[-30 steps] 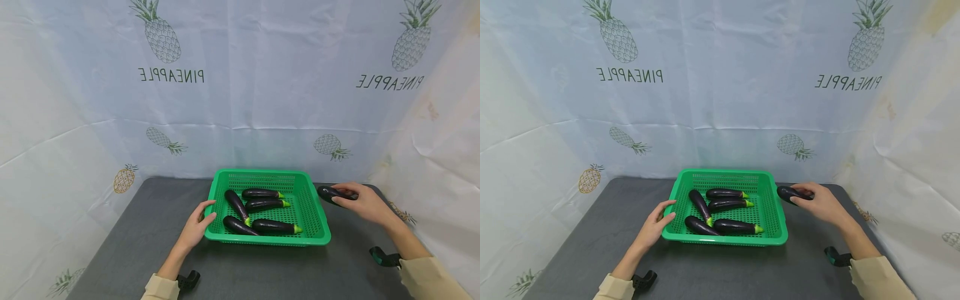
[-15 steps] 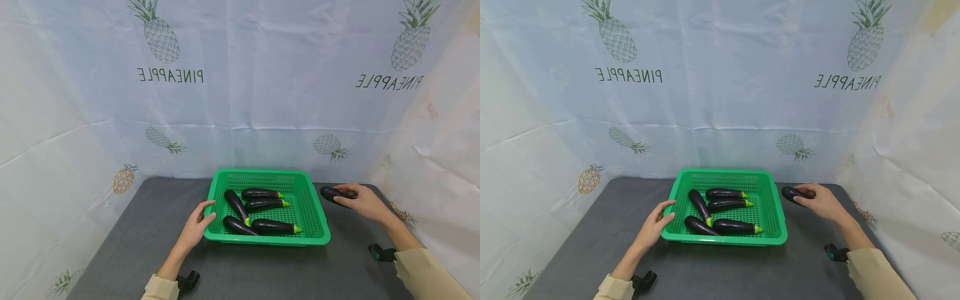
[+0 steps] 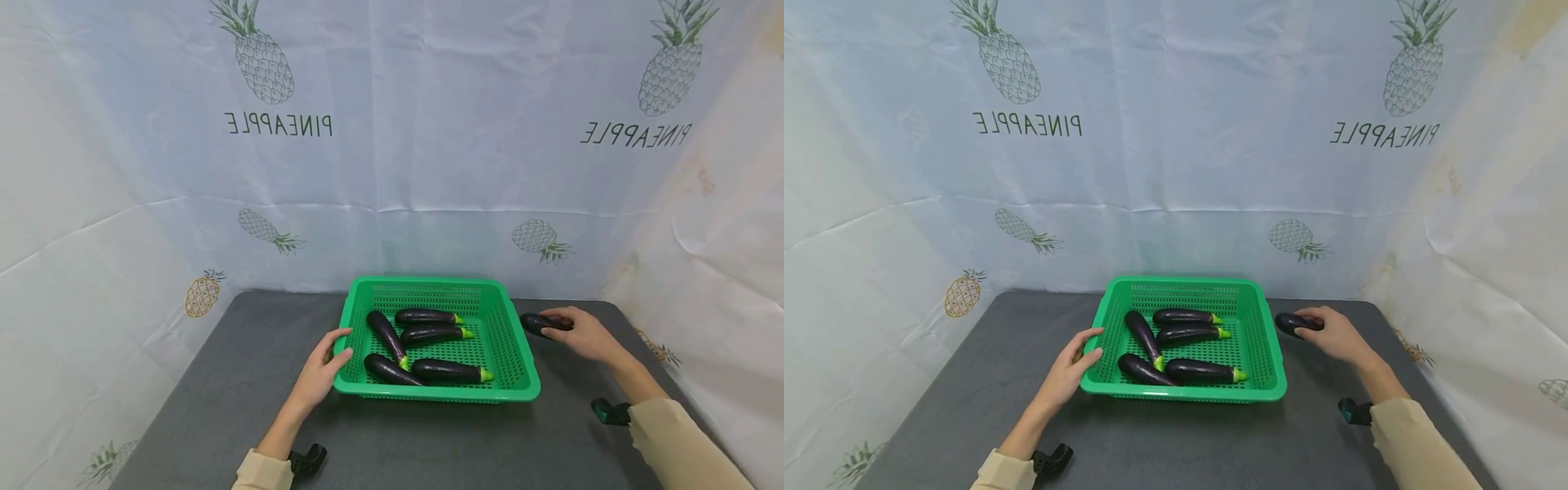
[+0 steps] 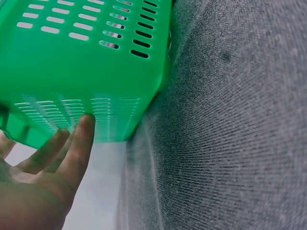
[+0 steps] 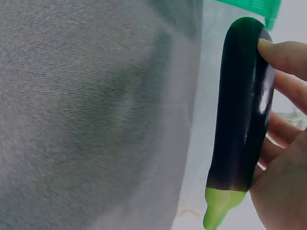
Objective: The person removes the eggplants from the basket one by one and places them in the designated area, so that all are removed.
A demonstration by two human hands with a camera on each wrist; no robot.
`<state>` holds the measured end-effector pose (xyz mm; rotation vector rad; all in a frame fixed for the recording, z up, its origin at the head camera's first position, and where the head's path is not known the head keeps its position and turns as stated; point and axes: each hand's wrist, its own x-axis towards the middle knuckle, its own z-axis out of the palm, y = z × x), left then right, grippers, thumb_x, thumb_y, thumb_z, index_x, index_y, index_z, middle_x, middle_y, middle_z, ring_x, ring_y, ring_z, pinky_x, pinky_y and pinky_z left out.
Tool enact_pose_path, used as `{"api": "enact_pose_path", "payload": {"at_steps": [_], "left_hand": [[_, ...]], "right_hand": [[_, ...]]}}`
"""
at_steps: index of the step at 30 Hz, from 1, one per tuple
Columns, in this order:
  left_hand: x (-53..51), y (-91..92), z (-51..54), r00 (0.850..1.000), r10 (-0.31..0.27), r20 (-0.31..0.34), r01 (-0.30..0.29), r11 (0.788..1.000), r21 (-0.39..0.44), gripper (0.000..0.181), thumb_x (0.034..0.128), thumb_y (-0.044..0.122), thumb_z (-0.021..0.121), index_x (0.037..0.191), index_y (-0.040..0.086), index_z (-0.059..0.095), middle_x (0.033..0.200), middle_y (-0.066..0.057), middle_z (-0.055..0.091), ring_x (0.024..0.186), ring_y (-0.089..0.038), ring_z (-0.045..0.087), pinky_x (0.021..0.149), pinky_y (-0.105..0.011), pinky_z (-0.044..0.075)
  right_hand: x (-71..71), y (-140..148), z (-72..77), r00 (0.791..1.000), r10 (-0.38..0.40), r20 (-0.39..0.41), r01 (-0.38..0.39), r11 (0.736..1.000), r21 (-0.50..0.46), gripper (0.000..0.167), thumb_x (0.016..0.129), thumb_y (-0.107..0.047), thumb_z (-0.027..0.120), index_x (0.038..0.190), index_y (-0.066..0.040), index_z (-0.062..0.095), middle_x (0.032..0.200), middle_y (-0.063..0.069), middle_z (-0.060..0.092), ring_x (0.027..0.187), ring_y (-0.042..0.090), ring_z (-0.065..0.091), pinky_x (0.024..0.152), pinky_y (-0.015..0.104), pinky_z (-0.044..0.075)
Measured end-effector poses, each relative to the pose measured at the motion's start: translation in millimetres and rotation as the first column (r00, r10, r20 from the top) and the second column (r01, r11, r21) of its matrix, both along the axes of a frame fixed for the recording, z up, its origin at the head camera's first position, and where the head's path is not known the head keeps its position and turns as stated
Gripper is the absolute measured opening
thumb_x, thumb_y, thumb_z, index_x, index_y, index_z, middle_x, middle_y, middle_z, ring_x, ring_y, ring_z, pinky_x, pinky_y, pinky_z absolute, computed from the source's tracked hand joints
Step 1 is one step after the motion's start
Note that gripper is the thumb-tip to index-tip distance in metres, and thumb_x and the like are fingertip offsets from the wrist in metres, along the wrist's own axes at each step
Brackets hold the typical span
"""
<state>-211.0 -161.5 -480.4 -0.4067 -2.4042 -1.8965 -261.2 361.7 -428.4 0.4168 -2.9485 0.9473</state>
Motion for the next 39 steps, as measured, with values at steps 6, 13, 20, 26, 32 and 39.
{"api": "enact_pose_path", "payload": {"at_steps": [6, 13, 20, 26, 32, 39], "left_hand": [[0.3, 1.3, -1.4, 1.0, 0.001, -0.006, -0.001, 1.0, -0.003, 0.049, 0.1063, 0.03, 0.057, 0.151, 0.012, 0.046, 0.16, -0.014, 0.036, 0.154, -0.035, 0.017, 0.118, -0.064, 0.019], [1.3, 2.4, -2.9, 1.0, 0.002, -0.012, -0.002, 1.0, -0.004, 0.049, 0.1063, 0.029, 0.057, 0.151, 0.012, 0.047, 0.16, -0.013, 0.036, 0.154, -0.035, 0.018, 0.118, -0.064, 0.019], [0.1, 3.0, -4.1, 1.0, -0.006, -0.02, 0.007, 1.0, 0.008, 0.048, 0.1065, 0.029, 0.056, 0.151, 0.012, 0.047, 0.16, -0.014, 0.035, 0.154, -0.035, 0.017, 0.118, -0.065, 0.019], [-0.4, 2.9, -4.0, 1.0, -0.012, -0.022, 0.012, 1.0, 0.007, 0.049, 0.1066, 0.029, 0.056, 0.151, 0.011, 0.046, 0.161, -0.013, 0.035, 0.154, -0.035, 0.016, 0.118, -0.065, 0.018], [-1.5, 1.3, -4.1, 1.0, -0.008, -0.023, 0.008, 1.0, 0.003, 0.048, 0.1065, 0.028, 0.056, 0.151, 0.012, 0.047, 0.161, -0.013, 0.035, 0.154, -0.034, 0.017, 0.118, -0.064, 0.02], [-0.9, -0.2, -2.2, 1.0, -0.003, -0.022, 0.003, 1.0, -0.001, 0.048, 0.1064, 0.028, 0.057, 0.151, 0.012, 0.047, 0.16, -0.013, 0.036, 0.154, -0.034, 0.018, 0.118, -0.064, 0.021]], "right_hand": [[-4.7, 2.8, -17.2, 1.0, 0.004, 0.005, -0.004, 1.0, -0.001, 0.048, 0.1, -0.027, 0.067, 0.136, 0.005, 0.059, 0.123, 0.025, 0.059, 0.105, 0.038, 0.06, 0.076, 0.046, 0.052], [-8.8, 2.8, -33.3, 1.0, -0.004, -0.007, 0.005, 1.0, 0.018, 0.047, 0.1, -0.024, 0.068, 0.136, 0.003, 0.059, 0.127, 0.026, 0.057, 0.111, 0.044, 0.058, 0.082, 0.056, 0.051], [-13.5, 0.5, -41.3, 0.998, 0.029, -0.062, -0.027, 0.999, 0.037, 0.04, 0.097, -0.014, 0.07, 0.131, 0.006, 0.062, 0.121, 0.027, 0.061, 0.104, 0.042, 0.061, 0.079, 0.055, 0.052], [-16.7, 0.9, -46.8, 0.997, 0.052, -0.055, -0.048, 0.997, 0.063, 0.041, 0.096, -0.012, 0.071, 0.132, 0.007, 0.062, 0.122, 0.028, 0.061, 0.106, 0.045, 0.06, 0.078, 0.056, 0.052], [-14.5, -1.8, -39.7, 0.998, 0.04, -0.05, -0.038, 0.999, 0.037, 0.042, 0.098, -0.015, 0.069, 0.133, 0.007, 0.06, 0.129, 0.031, 0.057, 0.116, 0.052, 0.055, 0.087, 0.064, 0.049], [-10.4, -6.3, -24.8, 0.998, 0.002, -0.062, -0.001, 1.0, 0.01, 0.041, 0.102, -0.019, 0.065, 0.135, 0.005, 0.06, 0.134, 0.029, 0.054, 0.121, 0.052, 0.052, 0.092, 0.065, 0.047]]}}
